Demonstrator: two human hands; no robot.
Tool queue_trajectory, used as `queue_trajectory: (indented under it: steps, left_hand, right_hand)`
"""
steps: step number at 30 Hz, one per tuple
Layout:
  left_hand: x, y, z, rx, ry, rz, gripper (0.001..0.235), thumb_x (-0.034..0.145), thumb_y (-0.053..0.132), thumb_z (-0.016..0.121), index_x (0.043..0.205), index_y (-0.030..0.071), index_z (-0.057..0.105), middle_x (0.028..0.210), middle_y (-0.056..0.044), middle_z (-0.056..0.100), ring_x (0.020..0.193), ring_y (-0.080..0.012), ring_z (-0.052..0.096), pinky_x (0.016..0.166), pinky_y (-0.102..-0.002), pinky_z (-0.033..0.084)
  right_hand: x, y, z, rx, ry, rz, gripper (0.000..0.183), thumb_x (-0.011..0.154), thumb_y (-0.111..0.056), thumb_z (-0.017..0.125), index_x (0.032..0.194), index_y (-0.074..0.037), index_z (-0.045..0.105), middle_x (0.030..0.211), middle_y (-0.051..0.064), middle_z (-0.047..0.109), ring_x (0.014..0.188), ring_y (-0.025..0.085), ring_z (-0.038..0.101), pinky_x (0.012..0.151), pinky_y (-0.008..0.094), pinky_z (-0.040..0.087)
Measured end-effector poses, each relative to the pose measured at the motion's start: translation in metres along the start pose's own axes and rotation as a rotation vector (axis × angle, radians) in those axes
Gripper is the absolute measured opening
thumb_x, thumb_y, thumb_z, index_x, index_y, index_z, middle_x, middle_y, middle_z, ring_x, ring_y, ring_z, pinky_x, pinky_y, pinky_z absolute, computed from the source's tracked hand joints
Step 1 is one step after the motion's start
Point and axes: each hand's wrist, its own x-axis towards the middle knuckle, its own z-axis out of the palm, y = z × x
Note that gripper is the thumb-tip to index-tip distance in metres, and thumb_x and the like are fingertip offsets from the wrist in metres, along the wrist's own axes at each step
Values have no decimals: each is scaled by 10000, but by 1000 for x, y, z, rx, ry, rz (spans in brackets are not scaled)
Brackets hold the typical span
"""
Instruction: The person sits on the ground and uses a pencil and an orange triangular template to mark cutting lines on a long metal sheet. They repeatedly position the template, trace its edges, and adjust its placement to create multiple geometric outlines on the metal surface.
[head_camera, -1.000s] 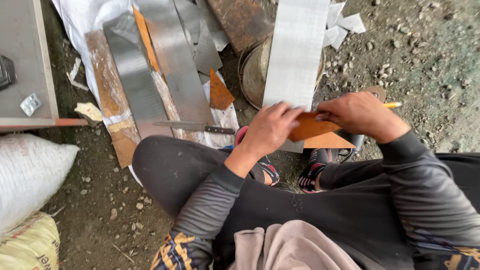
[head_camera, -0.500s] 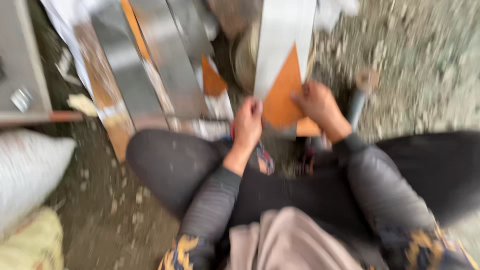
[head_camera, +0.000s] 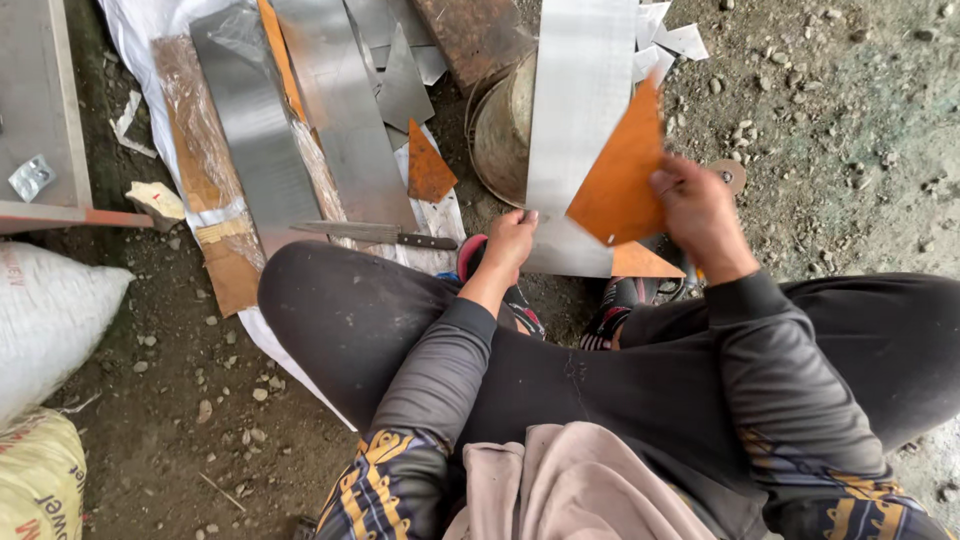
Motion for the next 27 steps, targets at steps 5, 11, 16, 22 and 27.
queue_trajectory:
  steps: [5,11,16,22,27]
  left_hand:
    - [-19,3,-7,-56,9,-44,381,1092,273,568,978,-81,647,752,-85,529,705,-178,452,644,-399,393]
    - [-76,20,-16,447,127,86,328,998,318,624,1104,25,727,950,-148,748,928,-301,701,808,-413,516]
    - [-78,35,-8,191,21,-138,271,977,174,636,1151,-34,661,916,-190,770,716,-262,781,614,-377,612]
    - [-68,41,-1,142,10,-99,248,998,142,613,1154,-41,673,939,-177,774,671,-206,773,557,-329,609]
    - [-53,57,3,-6,-1,-66,271,1006,141,592,1199,-37,660,937,-177,779,656,-192,766,551,-330,596]
  right_hand:
    - [-4,6,56,-142,-230,147,391,1016,-268,613,1356,-79,650,1131,205,738,986,279,737,871,384,579]
    - [-4,11,75,-184,-197,-3,380,991,-282,665,1322,-96,682,1069,176,728,966,317,723,867,409,561]
    - [-14,5,75,-410,-108,-190,488,918,-335,752,1335,-111,636,1179,141,618,944,313,699,797,425,564]
    - [-13,-2,84,-484,-61,-195,524,918,-324,744,1398,-163,612,1162,118,612,871,320,702,724,444,564]
    - [0,4,84,-482,8,-249,511,957,-313,729,1430,-164,604,1174,119,591,806,321,696,684,445,562]
